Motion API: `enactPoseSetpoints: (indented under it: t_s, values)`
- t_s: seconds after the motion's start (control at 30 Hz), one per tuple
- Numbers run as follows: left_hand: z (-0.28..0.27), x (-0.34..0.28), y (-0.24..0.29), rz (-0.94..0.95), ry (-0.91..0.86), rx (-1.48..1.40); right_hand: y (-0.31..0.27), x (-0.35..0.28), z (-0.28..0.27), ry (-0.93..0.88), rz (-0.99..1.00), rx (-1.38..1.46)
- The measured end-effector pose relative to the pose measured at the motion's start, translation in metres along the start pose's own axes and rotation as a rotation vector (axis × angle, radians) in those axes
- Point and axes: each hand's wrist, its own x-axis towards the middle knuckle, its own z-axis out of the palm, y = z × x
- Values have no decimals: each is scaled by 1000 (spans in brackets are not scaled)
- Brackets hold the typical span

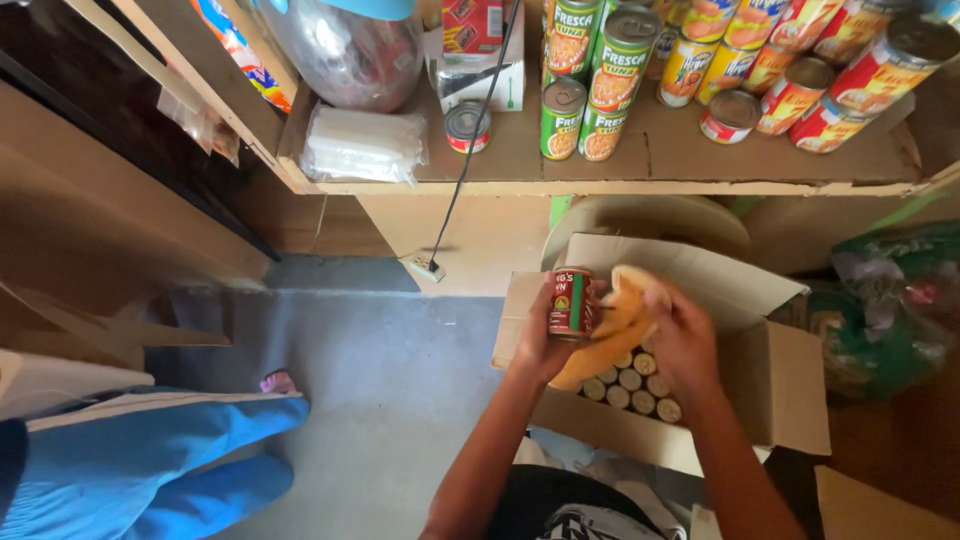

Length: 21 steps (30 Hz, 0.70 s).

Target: Stock canned goods from a cardboard box onto a wooden shelf and wipe them with a cloth.

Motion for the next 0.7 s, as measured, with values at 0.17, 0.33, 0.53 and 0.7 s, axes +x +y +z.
enactPoseSetpoints:
  t_s: [0.17,0.33,0.53,0.7]
  values:
    - [1,-1,-7,-44,-59,-37,-74,-50,89,-351,-788,-543]
    - [-32,10,-10,-60,-26,-68,-17,-59,71,-238,-668,-376]
    - [-26,10,-11,-63,-48,-16,-23,-18,44,-141,-384,-184]
    - [-3,3,-9,-42,-68,-46,-84,-49,87,-378,-737,-561]
